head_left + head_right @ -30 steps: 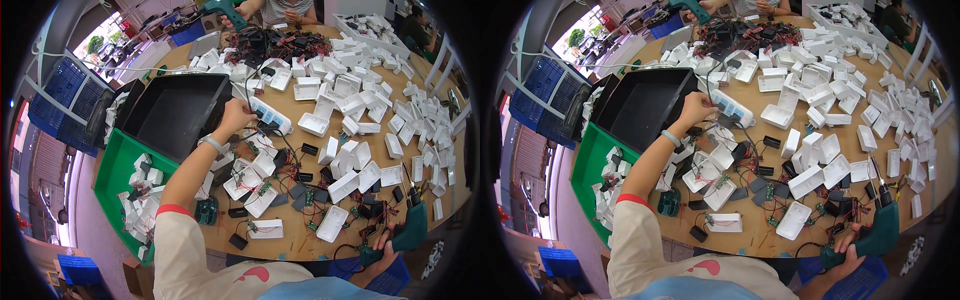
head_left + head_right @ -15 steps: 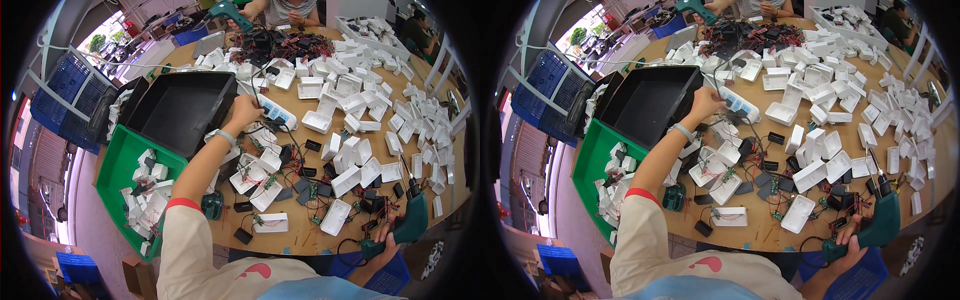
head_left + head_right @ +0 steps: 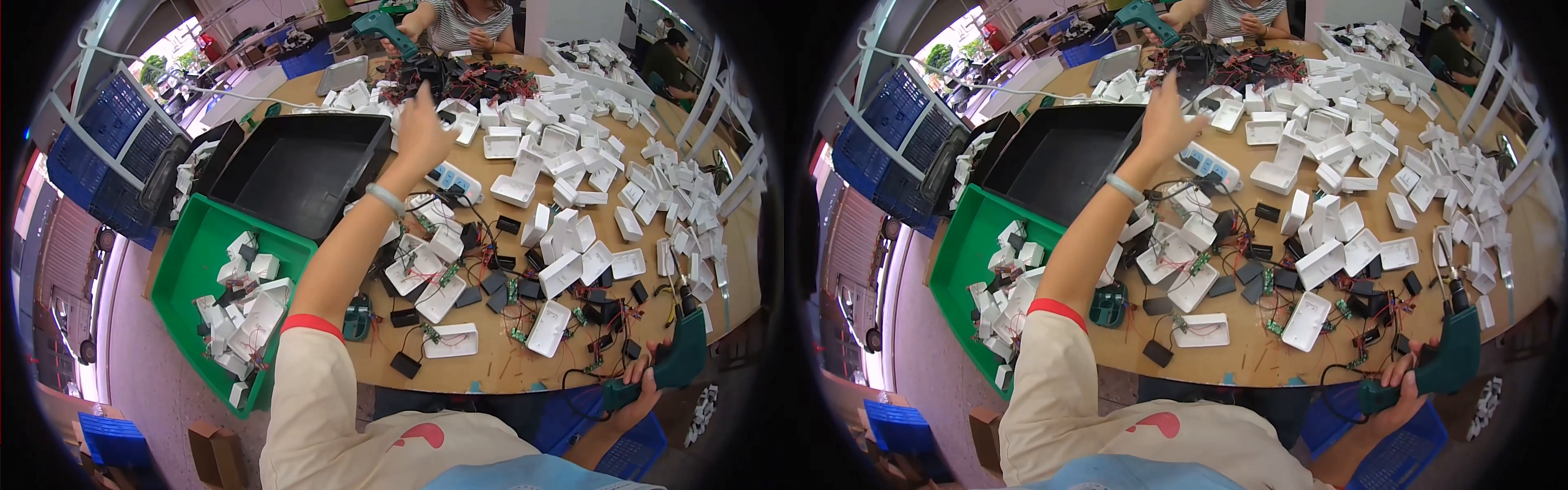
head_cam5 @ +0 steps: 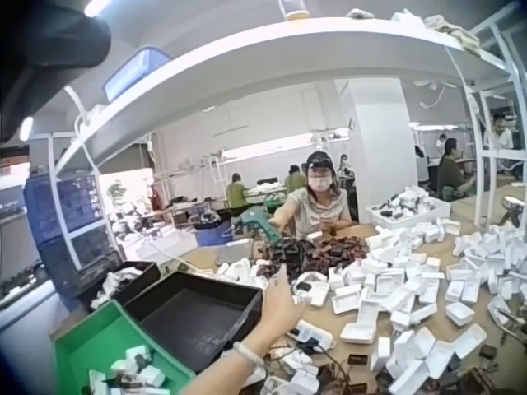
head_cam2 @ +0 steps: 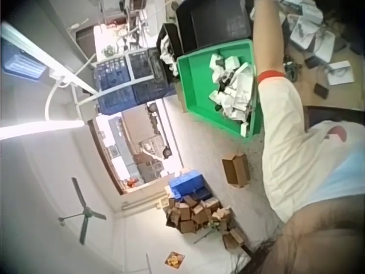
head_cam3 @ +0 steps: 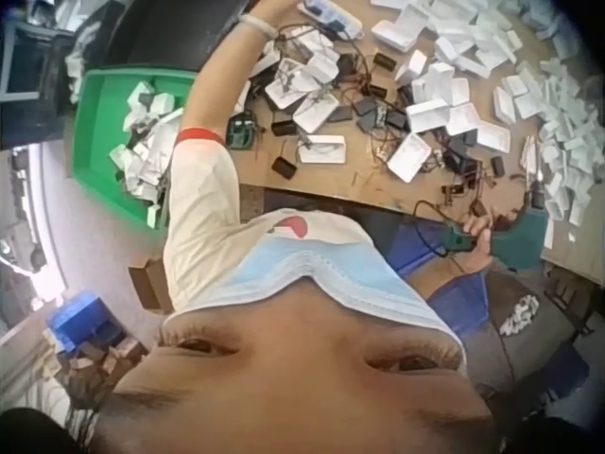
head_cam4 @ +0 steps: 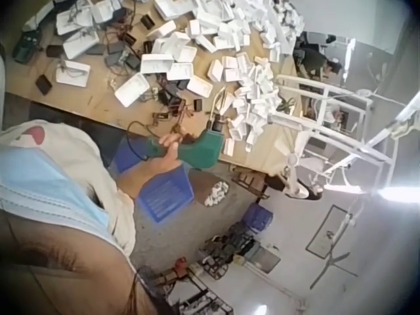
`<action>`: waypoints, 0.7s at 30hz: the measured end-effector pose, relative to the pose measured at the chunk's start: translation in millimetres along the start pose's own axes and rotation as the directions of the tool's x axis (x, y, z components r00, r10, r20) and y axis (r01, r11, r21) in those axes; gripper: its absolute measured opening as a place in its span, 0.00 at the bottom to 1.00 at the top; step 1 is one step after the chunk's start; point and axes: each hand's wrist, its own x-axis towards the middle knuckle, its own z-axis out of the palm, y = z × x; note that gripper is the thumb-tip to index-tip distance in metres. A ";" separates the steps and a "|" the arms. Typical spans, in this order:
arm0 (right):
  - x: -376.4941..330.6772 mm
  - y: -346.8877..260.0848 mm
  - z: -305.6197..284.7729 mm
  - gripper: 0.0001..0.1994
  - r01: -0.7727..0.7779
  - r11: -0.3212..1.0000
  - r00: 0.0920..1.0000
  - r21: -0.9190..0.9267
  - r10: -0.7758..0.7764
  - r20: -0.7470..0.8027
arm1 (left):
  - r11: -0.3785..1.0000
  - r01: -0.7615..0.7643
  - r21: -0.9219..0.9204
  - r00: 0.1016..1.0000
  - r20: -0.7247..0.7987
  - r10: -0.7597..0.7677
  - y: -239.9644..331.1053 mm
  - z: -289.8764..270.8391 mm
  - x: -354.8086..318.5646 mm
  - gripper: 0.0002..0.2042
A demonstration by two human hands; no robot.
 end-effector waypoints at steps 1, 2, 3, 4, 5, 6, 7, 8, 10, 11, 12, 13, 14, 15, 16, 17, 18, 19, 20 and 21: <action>1.8 -2.2 2.3 0.29 0.009 1.000 1.000 -0.012 -0.009 0.002 | 0.989 -0.063 -0.133 0.998 -0.025 0.060 17.0 -10.8 4.5 0.45; -0.2 -5.3 2.8 0.29 0.011 1.000 1.000 -0.021 -0.011 -0.005 | 0.988 -0.064 -0.142 0.998 -0.020 0.062 36.7 -24.0 5.5 0.45; -1.7 -6.4 3.5 0.29 0.032 0.999 0.999 -0.012 -0.032 -0.021 | 0.948 -0.025 -0.316 0.990 0.126 0.068 55.6 -38.7 5.5 0.40; -3.6 -6.5 1.9 0.28 0.056 0.998 0.998 -0.004 -0.057 -0.042 | 0.879 0.035 -0.475 0.958 0.266 0.106 71.0 -47.7 3.6 0.34; -5.4 -3.5 -8.6 0.27 -0.002 0.998 0.999 0.067 0.005 -0.047 | 0.871 0.026 -0.490 0.955 0.271 0.124 80.7 -53.6 -5.1 0.34; -14.5 -2.8 -23.6 0.27 -0.059 0.991 0.994 0.121 0.069 -0.083 | 0.836 -0.022 -0.549 0.905 0.345 0.250 91.3 -52.8 -22.8 0.30; -15.5 -4.7 -21.5 0.23 -0.050 0.999 0.971 0.004 0.050 -0.233 | 0.782 -0.063 -0.621 0.819 0.416 0.396 108.5 -52.2 -48.2 0.27; -19.8 11.4 -47.8 0.21 -0.096 0.995 0.978 0.036 0.101 -0.181 | 0.728 0.051 -0.684 0.735 0.519 0.436 123.7 -76.1 -77.9 0.20; -2.5 17.8 -11.8 0.23 -0.205 0.933 0.973 0.295 0.228 -0.044 | 0.777 0.000 -0.629 0.755 0.510 0.413 102.7 -117.6 -142.7 0.15; 7.5 18.0 8.1 0.27 -0.178 0.926 0.984 0.332 0.170 0.052 | 0.839 0.026 -0.543 0.712 0.599 0.365 97.4 -134.7 -168.5 0.15; 12.3 26.5 0.4 0.30 -0.220 0.851 0.976 0.478 0.195 0.101 | 0.859 0.097 -0.502 0.649 0.687 0.328 92.3 -143.9 -189.8 0.16; 17.5 31.1 -2.0 0.36 -0.257 0.780 0.966 0.571 0.202 0.158 | 0.817 0.208 -0.538 0.646 0.703 0.298 82.7 -151.6 -211.7 0.15; 21.1 27.0 0.8 0.38 -0.267 0.776 0.964 0.571 0.212 0.162 | 0.762 0.390 -0.518 0.622 0.758 0.196 74.3 -159.3 -232.5 0.14; 23.3 23.6 4.2 0.40 -0.281 0.771 0.960 0.571 0.218 0.177 | 0.693 0.458 -0.556 0.679 0.722 0.130 69.4 -159.9 -254.2 0.12; 23.6 22.9 5.3 0.41 -0.264 0.798 0.964 0.542 0.227 0.135 | 0.682 0.504 -0.530 0.709 0.705 0.024 70.0 -160.4 -268.9 0.11; 24.4 22.6 4.8 0.43 -0.254 0.822 0.967 0.509 0.235 0.103 | 0.662 0.551 -0.508 0.731 0.676 -0.091 71.2 -158.8 -281.3 0.11; 23.4 22.1 4.1 0.42 -0.264 0.800 0.964 0.539 0.230 0.132 | 0.662 0.548 -0.511 0.726 0.683 -0.074 68.5 -156.3 -292.9 0.11; 22.8 21.1 4.1 0.42 -0.253 0.804 0.967 0.538 0.225 0.118 | 0.679 0.519 -0.519 0.773 0.624 -0.114 65.2 -152.3 -303.1 0.10; 20.9 21.7 6.1 0.42 -0.243 0.814 0.970 0.528 0.217 0.111 | 0.696 0.493 -0.522 0.816 0.555 -0.161 65.4 -150.0 -311.4 0.10; 19.7 22.6 8.1 0.41 -0.233 0.823 0.972 0.518 0.209 0.106 | 0.697 0.492 -0.521 0.815 0.558 -0.158 67.2 -146.1 -317.9 0.10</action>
